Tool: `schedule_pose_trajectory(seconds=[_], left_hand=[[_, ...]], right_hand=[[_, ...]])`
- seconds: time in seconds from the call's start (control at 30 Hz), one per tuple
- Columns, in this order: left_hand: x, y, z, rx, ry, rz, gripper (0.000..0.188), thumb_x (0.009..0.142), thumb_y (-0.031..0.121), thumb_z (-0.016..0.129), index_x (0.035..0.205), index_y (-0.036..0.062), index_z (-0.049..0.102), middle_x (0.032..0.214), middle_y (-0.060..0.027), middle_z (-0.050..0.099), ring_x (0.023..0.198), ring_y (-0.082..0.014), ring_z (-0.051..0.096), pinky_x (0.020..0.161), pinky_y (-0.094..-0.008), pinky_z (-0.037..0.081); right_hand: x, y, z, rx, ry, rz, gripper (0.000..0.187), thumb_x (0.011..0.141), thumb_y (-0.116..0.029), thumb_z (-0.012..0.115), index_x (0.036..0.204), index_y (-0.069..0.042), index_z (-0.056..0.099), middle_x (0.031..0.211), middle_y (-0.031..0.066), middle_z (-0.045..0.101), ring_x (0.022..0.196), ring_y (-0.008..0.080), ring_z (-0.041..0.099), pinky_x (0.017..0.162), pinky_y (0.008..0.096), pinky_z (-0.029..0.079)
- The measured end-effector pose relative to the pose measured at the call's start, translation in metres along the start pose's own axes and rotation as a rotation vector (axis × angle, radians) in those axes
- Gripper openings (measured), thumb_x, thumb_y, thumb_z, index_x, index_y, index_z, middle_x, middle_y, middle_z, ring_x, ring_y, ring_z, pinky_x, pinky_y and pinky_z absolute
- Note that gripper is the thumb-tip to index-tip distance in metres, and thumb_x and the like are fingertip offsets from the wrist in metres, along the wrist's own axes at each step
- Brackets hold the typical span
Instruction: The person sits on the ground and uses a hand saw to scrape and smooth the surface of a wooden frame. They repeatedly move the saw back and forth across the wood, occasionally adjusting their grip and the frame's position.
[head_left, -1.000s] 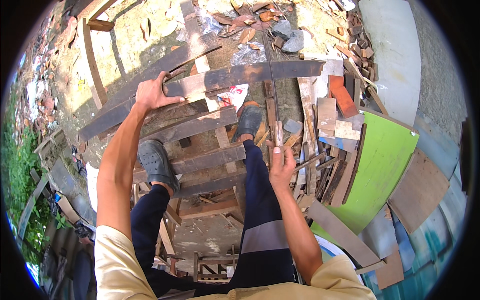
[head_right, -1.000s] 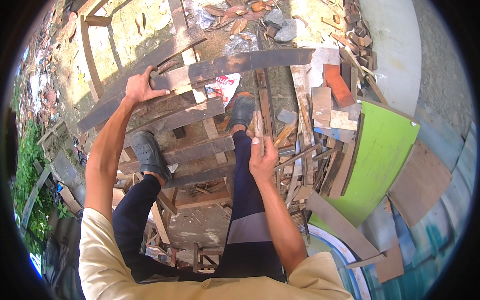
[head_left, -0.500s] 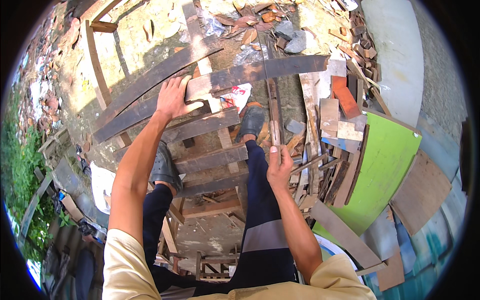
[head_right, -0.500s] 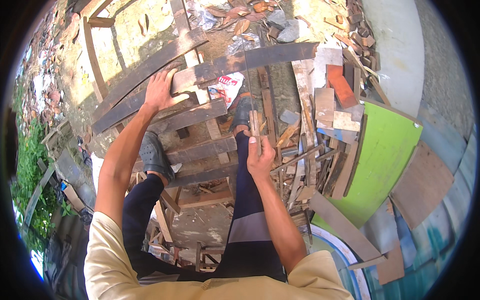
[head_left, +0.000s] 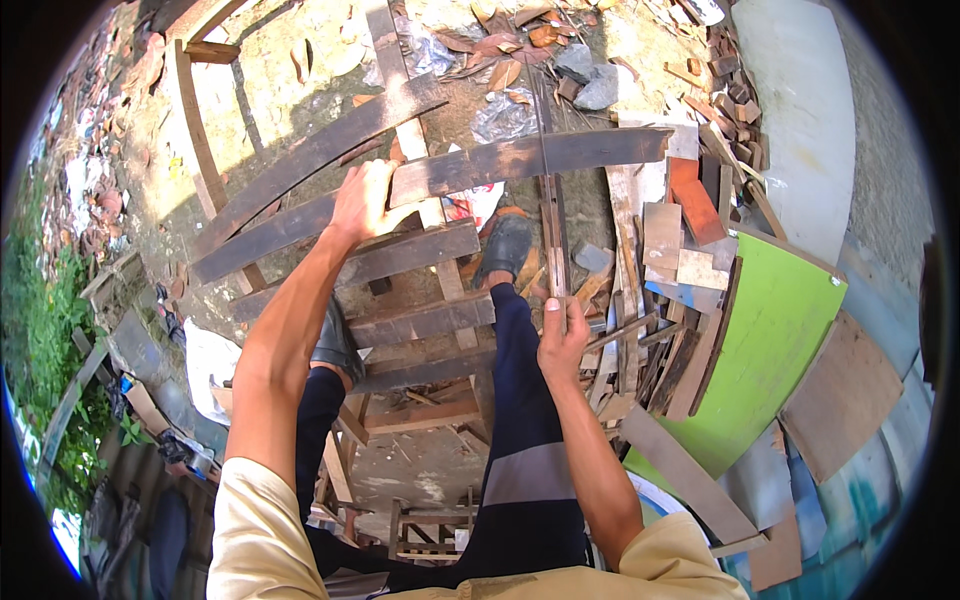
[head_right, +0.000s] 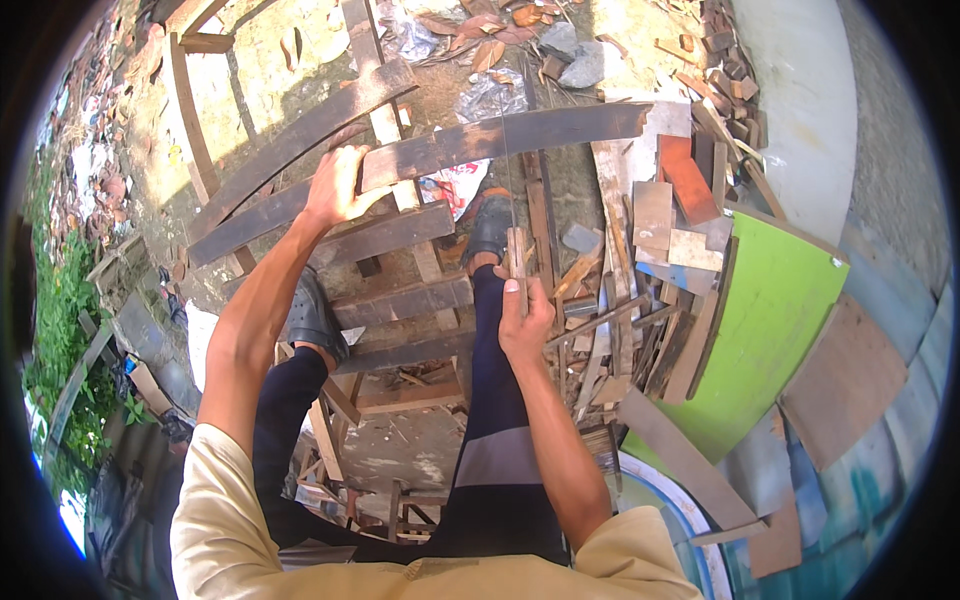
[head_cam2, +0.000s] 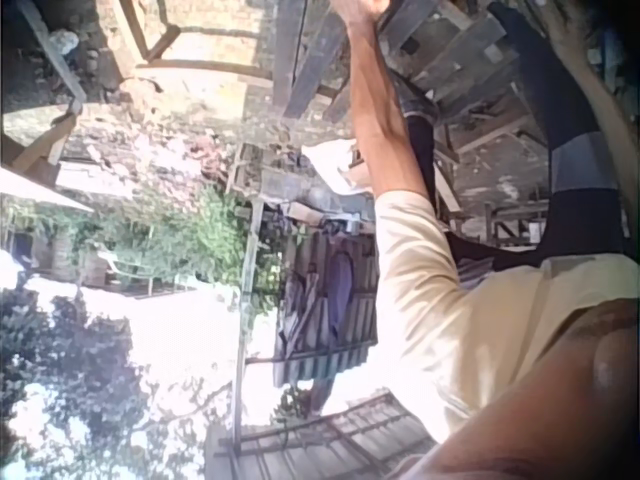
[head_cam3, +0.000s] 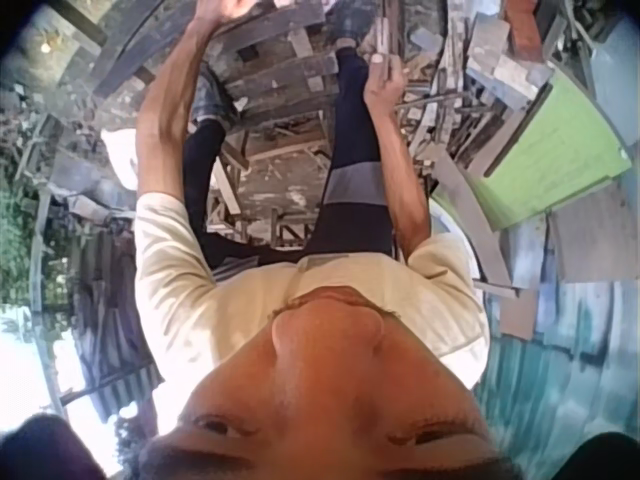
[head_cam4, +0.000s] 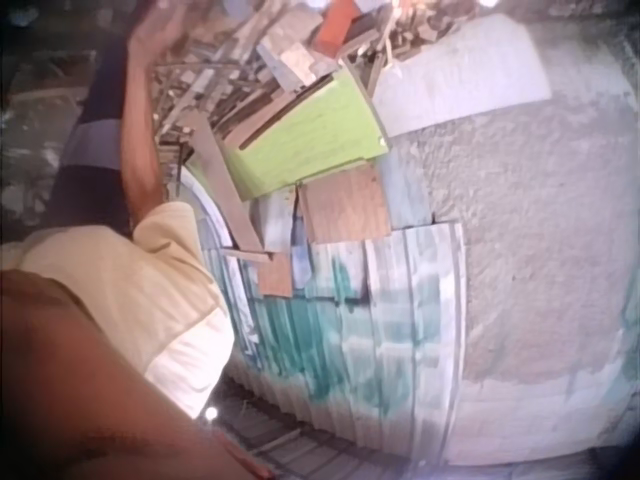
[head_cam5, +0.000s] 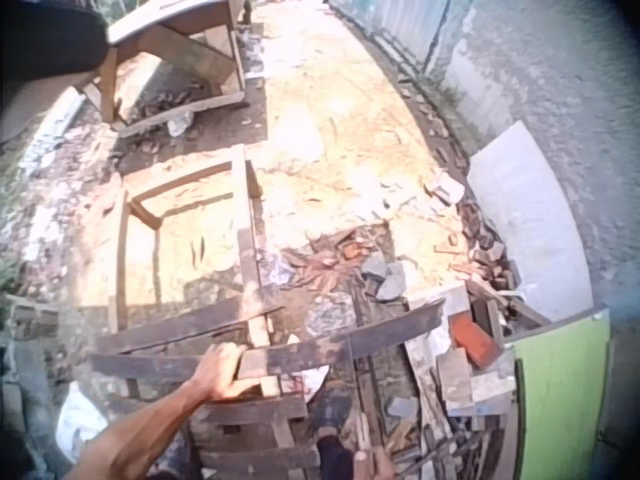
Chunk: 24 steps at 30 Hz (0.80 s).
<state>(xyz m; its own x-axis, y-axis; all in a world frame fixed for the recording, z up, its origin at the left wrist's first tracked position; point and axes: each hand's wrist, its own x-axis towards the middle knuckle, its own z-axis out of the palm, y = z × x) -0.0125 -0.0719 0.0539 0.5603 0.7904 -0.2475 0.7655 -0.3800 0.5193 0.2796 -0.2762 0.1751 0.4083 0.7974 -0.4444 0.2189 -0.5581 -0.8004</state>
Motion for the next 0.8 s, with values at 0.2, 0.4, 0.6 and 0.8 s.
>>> schedule_pose_trajectory(seconds=[0.2, 0.4, 0.6, 0.8], left_hand=[[0.015, 0.012, 0.009, 0.082, 0.0, -0.014, 0.072, 0.081, 0.049, 0.077, 0.127, -0.0022, 0.056, 0.109, -0.0184, 0.063, 0.104, -0.0358, 0.059, 0.095, -0.0454, 0.043], [0.012, 0.028, 0.019, 0.332, -0.098, -0.176, 0.08, 0.086, 0.059, 0.065, 0.14, 0.0027, 0.047, 0.121, -0.0139, 0.056, 0.114, -0.0295, 0.052, 0.093, -0.0494, 0.041], [0.031, 0.038, 0.005, 0.322, -0.429, -0.297, 0.086, 0.09, 0.058, 0.062, 0.149, 0.0018, 0.036, 0.132, -0.0141, 0.048, 0.123, -0.0303, 0.047, 0.098, -0.0564, 0.041], [0.047, 0.056, -0.007, 0.296, -0.623, -0.486, 0.096, 0.092, 0.062, 0.059, 0.158, 0.0034, 0.021, 0.152, -0.018, 0.037, 0.141, -0.0354, 0.037, 0.112, -0.0642, 0.031]], right_hand=[[0.005, -0.003, 0.001, -0.001, -0.013, -0.015, 0.029, 0.106, -0.022, 0.053, 0.101, 0.002, 0.069, 0.083, 0.0005, 0.065, 0.068, 0.0056, 0.044, 0.063, 0.0253, 0.039], [0.011, -0.007, -0.004, 0.036, -0.024, -0.019, 0.031, 0.105, -0.025, 0.054, 0.1, 0.002, 0.068, 0.071, -0.0031, 0.053, 0.064, 0.0062, 0.042, 0.058, 0.0262, 0.035], [0.005, -0.027, -0.016, -0.001, -0.073, 0.044, 0.028, 0.103, -0.024, 0.057, 0.103, 0.0, 0.071, 0.073, 0.0043, 0.061, 0.062, 0.0121, 0.051, 0.06, 0.03, 0.042], [-0.002, -0.04, -0.025, 0.018, -0.115, 0.032, 0.027, 0.102, -0.025, 0.058, 0.104, -0.002, 0.073, 0.075, 0.0089, 0.069, 0.061, 0.0147, 0.058, 0.06, 0.0324, 0.046]])
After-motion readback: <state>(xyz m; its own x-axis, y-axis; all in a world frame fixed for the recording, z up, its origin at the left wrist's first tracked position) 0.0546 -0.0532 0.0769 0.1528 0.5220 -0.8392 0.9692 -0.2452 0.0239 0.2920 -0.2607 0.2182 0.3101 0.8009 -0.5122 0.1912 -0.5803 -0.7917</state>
